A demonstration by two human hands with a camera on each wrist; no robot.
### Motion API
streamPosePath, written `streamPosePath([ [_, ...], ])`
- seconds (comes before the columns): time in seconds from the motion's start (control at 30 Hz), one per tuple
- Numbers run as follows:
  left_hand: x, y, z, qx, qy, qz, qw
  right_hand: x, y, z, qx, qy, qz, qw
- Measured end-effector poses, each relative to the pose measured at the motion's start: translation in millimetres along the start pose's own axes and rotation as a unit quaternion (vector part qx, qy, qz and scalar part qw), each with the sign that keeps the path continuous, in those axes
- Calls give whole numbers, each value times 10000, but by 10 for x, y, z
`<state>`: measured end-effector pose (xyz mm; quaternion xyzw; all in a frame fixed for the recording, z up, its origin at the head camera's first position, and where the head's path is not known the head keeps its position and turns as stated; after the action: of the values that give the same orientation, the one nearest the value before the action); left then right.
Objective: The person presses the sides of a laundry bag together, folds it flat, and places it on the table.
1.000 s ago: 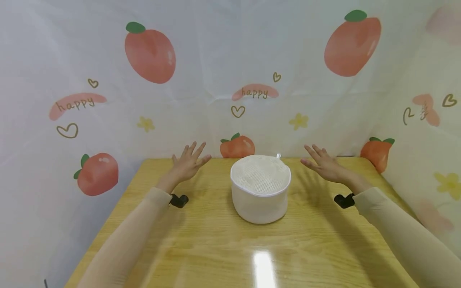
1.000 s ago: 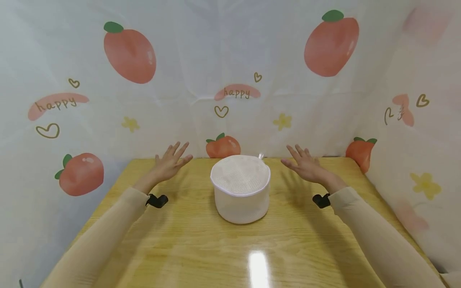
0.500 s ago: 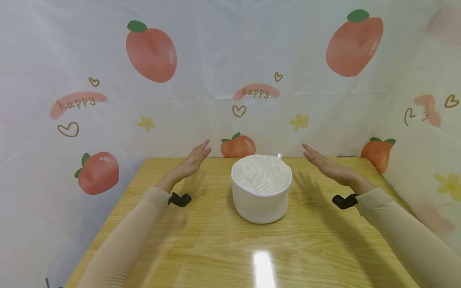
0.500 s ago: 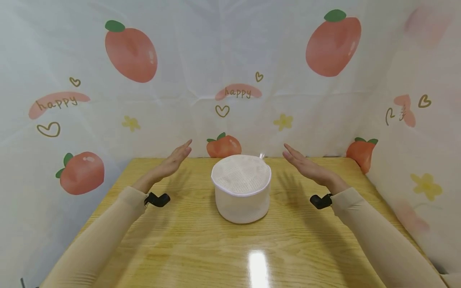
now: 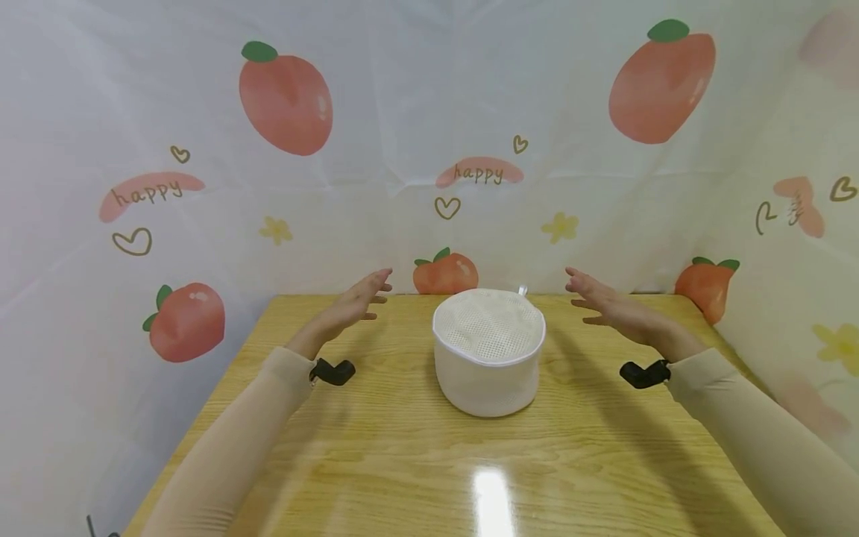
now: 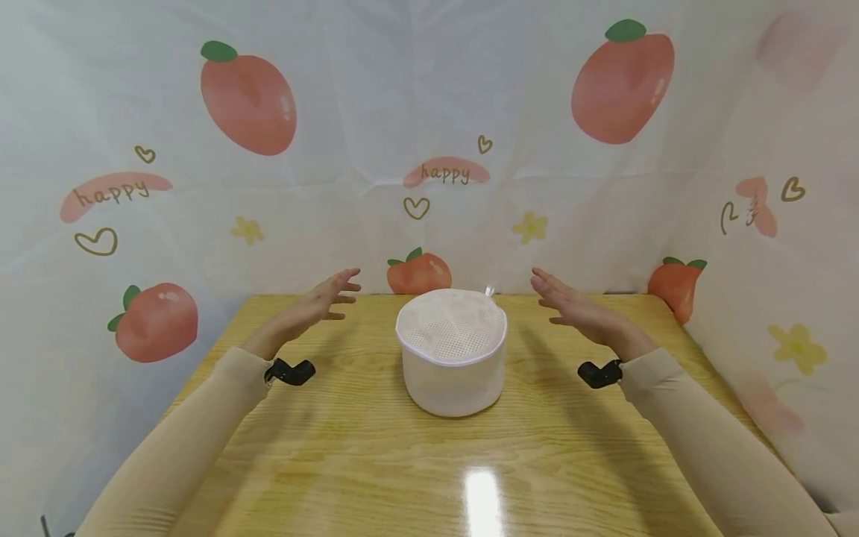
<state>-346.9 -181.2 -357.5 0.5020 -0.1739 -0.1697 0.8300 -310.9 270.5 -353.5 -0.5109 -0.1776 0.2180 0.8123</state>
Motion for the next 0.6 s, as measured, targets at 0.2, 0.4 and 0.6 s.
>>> streamPosePath([
  [0.2, 10, 28, -15, 175, -50, -14, 9998, -9, -10, 10, -310, 51, -122, 9994],
  [0.4, 17, 48, -50, 450, -91, 125, 9989, -4, -26, 1, -522, 57, -228, 9984],
  [0.6, 4, 40, -94, 1251, -356, 236, 9912, -17, -20, -14, -791, 20, -254, 9965],
])
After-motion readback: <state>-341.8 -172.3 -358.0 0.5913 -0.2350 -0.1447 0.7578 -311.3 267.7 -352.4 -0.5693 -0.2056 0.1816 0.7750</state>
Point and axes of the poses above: each hand's wrist, its own x-axis away from the middle knuckle, its own z-axis out of the back of the hand, y = z × x, the point moved 4 cm from there along -x, towards the middle knuckle, and after that the axes turned 4 degrees about z, right-handed, at the moved point
